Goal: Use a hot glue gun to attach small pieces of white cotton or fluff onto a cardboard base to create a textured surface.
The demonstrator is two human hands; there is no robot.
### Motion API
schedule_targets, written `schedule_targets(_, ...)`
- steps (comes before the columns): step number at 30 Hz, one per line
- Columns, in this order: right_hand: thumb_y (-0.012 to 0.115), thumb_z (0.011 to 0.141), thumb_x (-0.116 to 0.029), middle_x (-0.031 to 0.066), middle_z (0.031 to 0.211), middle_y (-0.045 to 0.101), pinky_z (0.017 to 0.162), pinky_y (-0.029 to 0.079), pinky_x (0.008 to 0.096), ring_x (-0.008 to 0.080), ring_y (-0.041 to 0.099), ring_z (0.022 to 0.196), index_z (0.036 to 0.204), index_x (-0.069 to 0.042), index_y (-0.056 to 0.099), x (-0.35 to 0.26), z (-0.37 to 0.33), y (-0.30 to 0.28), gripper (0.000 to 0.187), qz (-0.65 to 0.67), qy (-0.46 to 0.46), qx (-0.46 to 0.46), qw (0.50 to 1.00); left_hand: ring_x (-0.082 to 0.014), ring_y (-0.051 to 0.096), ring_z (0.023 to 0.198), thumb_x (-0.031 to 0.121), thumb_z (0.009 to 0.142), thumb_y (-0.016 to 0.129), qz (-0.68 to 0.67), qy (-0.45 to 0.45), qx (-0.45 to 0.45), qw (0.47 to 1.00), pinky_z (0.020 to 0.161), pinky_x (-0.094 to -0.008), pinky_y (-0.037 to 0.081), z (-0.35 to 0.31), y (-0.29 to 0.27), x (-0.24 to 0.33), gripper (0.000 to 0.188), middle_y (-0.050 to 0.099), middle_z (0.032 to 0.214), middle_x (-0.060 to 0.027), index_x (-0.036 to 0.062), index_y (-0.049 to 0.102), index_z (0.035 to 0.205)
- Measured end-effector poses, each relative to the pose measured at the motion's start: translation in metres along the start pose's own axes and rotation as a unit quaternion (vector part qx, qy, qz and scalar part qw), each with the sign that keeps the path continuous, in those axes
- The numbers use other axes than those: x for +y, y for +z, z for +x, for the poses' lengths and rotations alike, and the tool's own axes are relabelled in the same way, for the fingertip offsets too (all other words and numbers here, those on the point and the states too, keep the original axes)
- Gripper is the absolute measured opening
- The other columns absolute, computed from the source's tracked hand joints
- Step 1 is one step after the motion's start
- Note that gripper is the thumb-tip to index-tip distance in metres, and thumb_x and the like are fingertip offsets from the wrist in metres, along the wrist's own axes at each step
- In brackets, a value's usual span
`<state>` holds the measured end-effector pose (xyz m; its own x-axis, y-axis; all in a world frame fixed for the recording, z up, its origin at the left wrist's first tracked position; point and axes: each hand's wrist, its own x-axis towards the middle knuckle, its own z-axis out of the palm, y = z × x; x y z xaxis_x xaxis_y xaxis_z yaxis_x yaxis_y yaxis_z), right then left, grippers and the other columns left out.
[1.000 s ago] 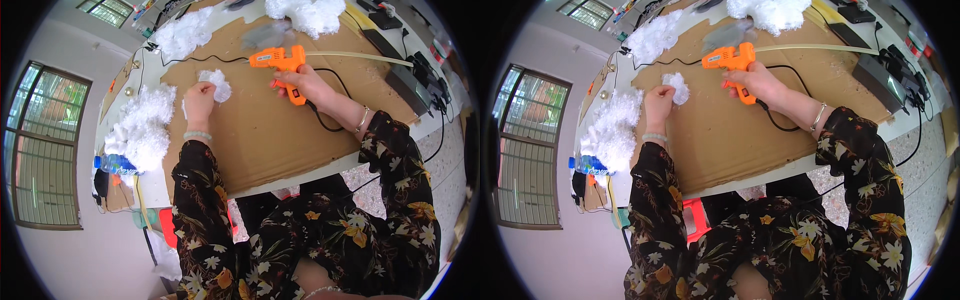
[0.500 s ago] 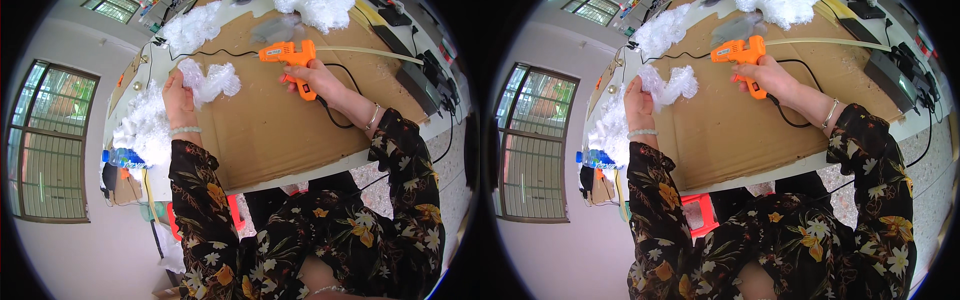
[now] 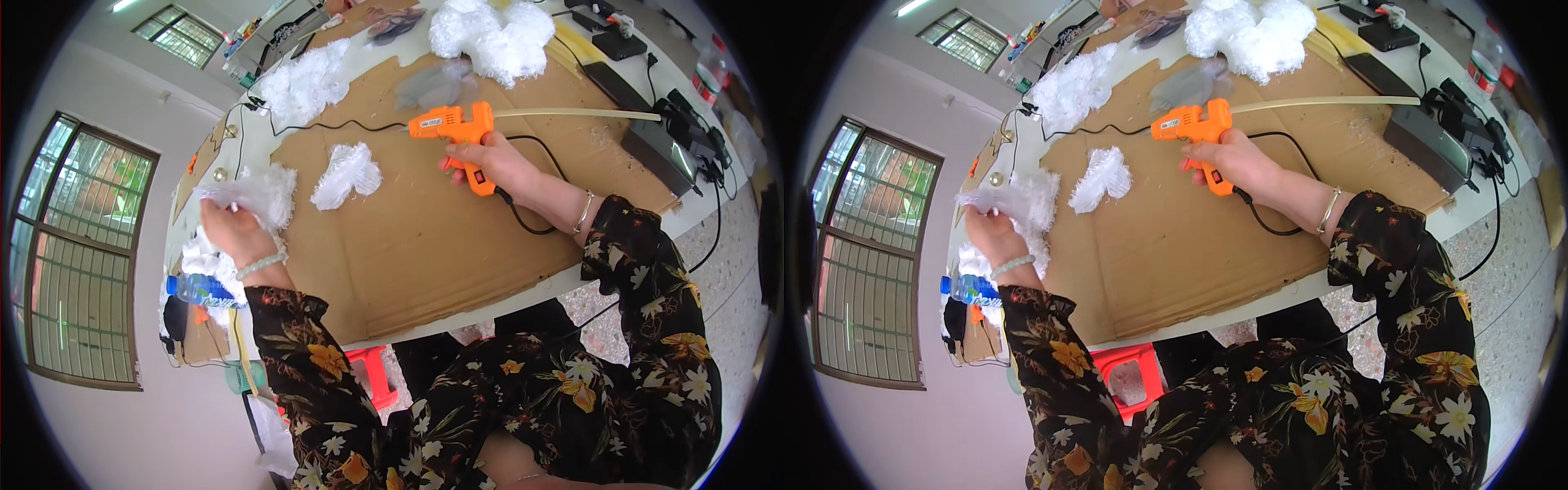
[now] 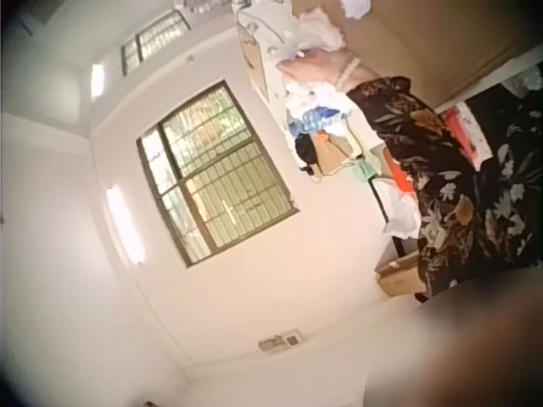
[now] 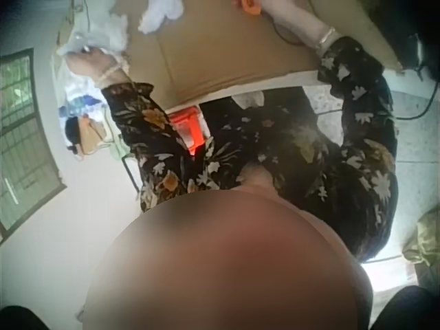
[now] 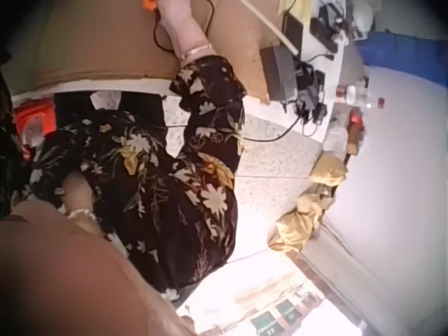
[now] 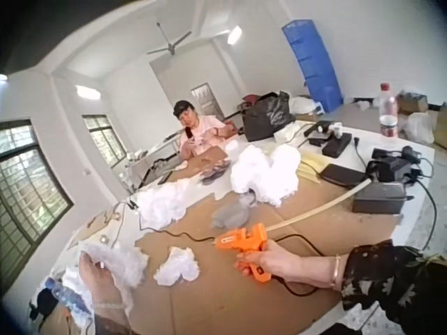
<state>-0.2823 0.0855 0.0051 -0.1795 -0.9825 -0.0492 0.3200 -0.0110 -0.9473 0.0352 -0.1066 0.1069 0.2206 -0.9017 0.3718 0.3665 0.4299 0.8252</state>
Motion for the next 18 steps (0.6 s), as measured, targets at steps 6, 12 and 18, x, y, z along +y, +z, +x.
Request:
schedule_targets(6,0.057,0.092,-0.023,0.0093,0.095,0.065,0.067,0.052,0.0275,0.0112,0.059,0.069,0.106,-0.001,0.054,0.001,0.002,0.003,0.026,0.012,-0.02,0.016,1.0,-0.0124,0.057,0.084,0.015,0.092,0.055,0.059,0.098,-0.012,0.993,0.071,-0.0263,0.046,-0.046,0.038,0.054,0.015,0.062,0.093,-0.0033,0.0035,0.06,0.101)
schedule_targets(12,0.059,0.091,-0.024,0.008,0.093,0.065,0.065,0.052,0.0273,0.0116,0.059,0.068,0.105,0.0,0.055,-0.002,0.01,-0.009,0.028,0.007,-0.05,0.048,0.998,-0.01,0.058,0.097,0.025,0.096,0.055,0.244,-0.135,-0.312,0.908,0.084,-0.0243,0.044,-0.153,0.076,0.002,0.033,0.064,0.109,-0.0046,0.0011,0.06,0.119)
schedule_targets(18,0.056,0.092,-0.023,0.0073,0.093,0.064,0.065,0.051,0.0267,0.0101,0.058,0.068,0.104,0.003,0.056,0.0,0.012,-0.003,0.028,0.022,-0.045,0.044,0.998,-0.0106,0.057,0.101,0.022,0.095,0.057,0.254,-0.068,-0.382,0.886,0.089,-0.0255,0.044,-0.152,0.047,-0.017,0.032,0.064,0.11,-0.0065,-0.0017,0.061,0.116)
